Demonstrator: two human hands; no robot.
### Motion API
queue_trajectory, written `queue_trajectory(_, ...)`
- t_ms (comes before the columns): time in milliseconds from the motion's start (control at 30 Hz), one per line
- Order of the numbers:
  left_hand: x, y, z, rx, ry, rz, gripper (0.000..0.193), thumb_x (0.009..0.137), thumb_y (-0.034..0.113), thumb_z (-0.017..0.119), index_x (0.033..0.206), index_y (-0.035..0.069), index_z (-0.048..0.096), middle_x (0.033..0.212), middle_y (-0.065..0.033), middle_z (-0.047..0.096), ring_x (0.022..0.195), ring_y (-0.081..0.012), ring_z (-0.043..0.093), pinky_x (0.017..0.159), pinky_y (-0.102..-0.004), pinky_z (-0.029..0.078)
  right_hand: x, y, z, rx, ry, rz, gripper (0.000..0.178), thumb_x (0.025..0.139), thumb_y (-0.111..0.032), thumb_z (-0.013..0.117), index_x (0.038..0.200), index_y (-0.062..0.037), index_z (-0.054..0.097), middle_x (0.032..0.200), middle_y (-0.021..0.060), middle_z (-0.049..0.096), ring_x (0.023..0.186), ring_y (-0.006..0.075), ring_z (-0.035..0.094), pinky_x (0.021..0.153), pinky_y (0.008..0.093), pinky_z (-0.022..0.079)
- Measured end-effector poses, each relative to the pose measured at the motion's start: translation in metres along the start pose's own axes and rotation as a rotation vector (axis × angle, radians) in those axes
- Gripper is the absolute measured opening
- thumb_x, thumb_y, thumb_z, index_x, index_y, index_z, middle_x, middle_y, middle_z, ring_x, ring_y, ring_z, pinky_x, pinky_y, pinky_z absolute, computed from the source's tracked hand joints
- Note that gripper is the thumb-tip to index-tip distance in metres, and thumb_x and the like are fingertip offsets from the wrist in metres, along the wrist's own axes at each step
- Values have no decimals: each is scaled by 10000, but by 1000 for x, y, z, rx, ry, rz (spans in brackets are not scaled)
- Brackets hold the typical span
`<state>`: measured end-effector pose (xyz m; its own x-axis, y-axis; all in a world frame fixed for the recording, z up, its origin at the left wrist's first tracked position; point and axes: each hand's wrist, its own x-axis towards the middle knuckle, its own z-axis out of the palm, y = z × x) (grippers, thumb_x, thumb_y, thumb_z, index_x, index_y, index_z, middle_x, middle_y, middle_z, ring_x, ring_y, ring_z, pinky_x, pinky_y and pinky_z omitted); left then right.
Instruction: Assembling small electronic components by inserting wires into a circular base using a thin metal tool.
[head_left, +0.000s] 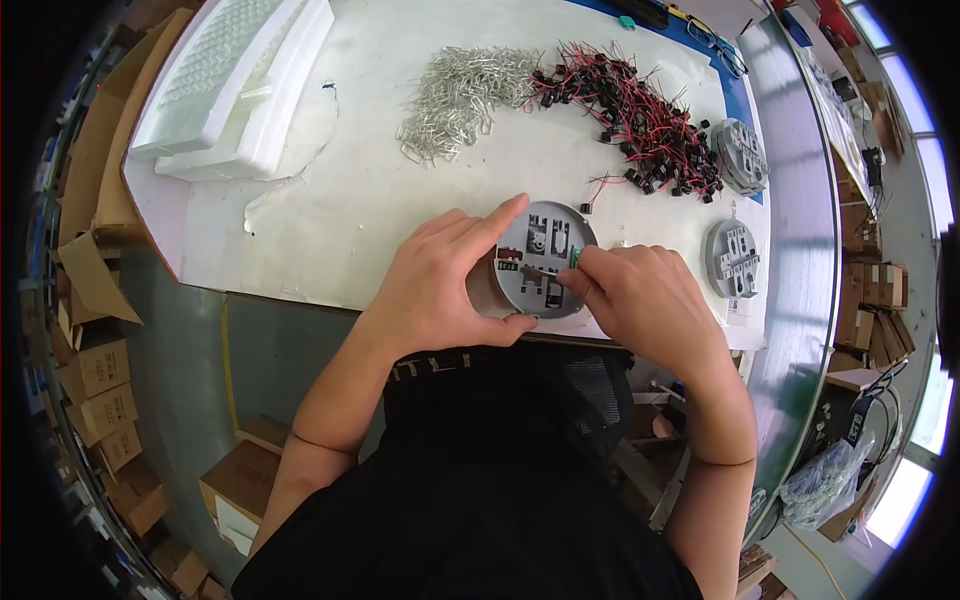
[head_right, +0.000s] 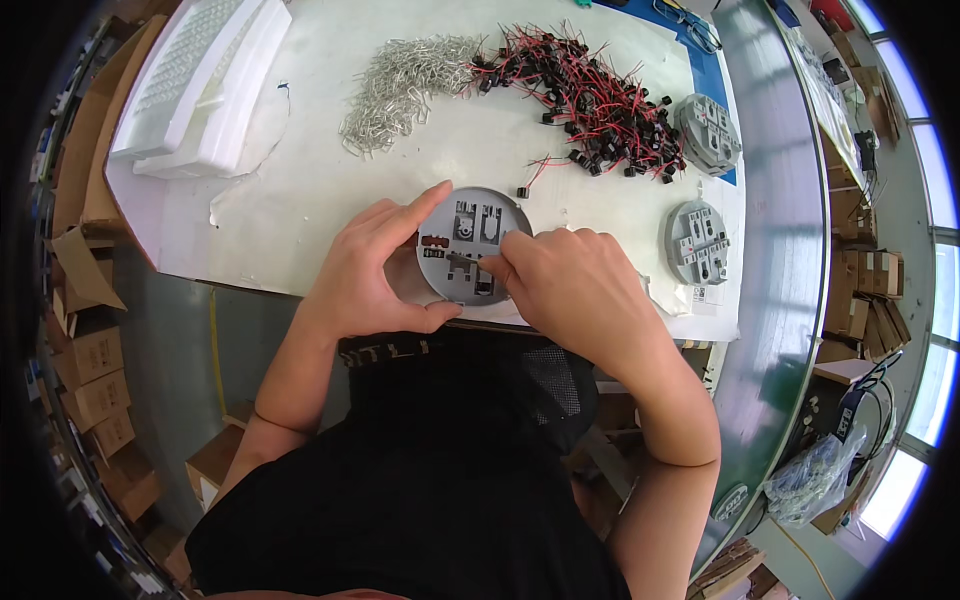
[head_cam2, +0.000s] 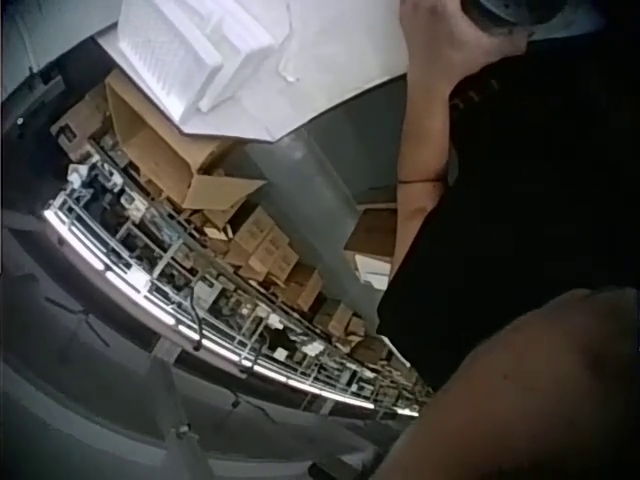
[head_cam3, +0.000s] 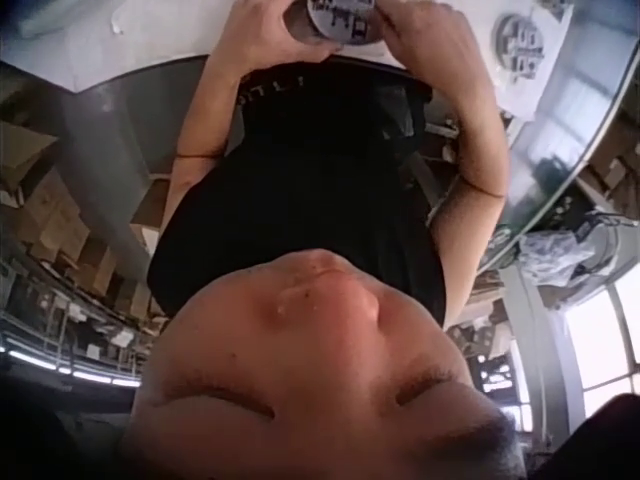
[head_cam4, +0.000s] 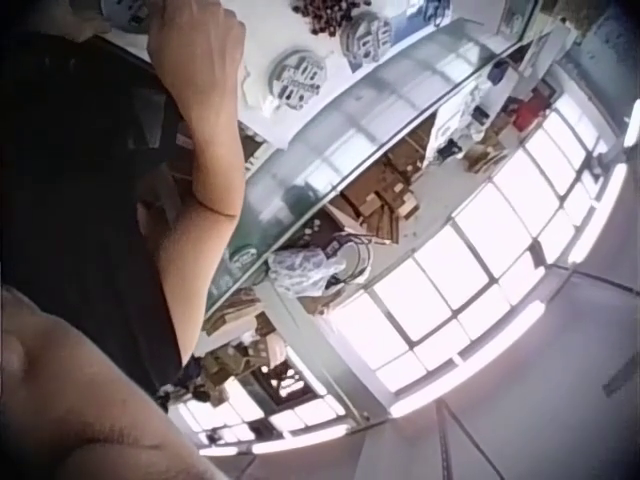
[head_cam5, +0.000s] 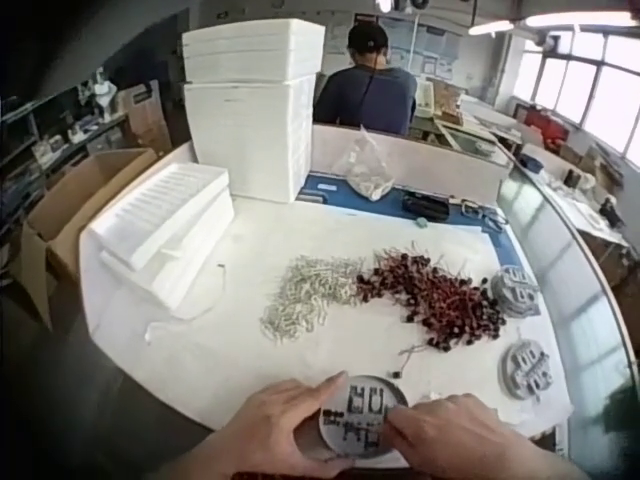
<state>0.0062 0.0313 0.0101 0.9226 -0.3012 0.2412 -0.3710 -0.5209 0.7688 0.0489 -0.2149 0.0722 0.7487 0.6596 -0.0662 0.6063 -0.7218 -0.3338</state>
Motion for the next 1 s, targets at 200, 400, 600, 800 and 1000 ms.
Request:
queue_trajectory(200, 0, -1, 2, 32, 12, 16, 1084, 622, 328, 939, 1582, 53, 517, 961, -70, 702, 902, -280, 663, 889, -421, 540, 3, -1, 6, 40, -5, 11, 326, 1021, -286, 701, 802, -54, 635, 668, 157, 661, 635, 419, 650, 584, 523, 503)
queue_trajectory(400, 0, -2, 6, 32, 72, 49, 1086, 553, 266, 937, 1557, 68, 576, 892, -80, 666, 810, -252, 632, 806, -390, 536, 4, 2, 7, 83, -5, -22, 318, 1019, -280, 702, 807, -52, 640, 668, 160, 663, 640, 418, 652, 584, 528, 503)
queue_trajectory(600, 0, -3, 7, 34, 72, 54, 1098, 548, 259, 942, 1563, 68, 569, 895, -80, 669, 814, -259, 631, 827, -398, 534, 5, 3, 10, 101, -18, -22, 310, 1022, -272, 695, 812, -50, 643, 671, 165, 661, 651, 424, 656, 601, 540, 509)
queue_trajectory(800, 0, -3, 8, 40, 62, 56, 1104, 549, 252, 946, 1567, 64, 563, 907, -82, 673, 832, -268, 635, 854, -403, 530, 11, -8, 6, 66, -71, -17, 301, 1034, -270, 676, 818, -61, 654, 667, 165, 661, 647, 423, 670, 599, 534, 525)
queue_trajectory(1000, 0, -1, 3, 61, 4, 30, 1081, 631, 322, 918, 1599, 74, 504, 1005, -74, 719, 928, -282, 667, 899, -415, 530, 12, -23, -17, 8, -152, 69, 300, 1030, -238, 688, 819, -35, 625, 655, 201, 626, 667, 460, 640, 616, 550, 498)
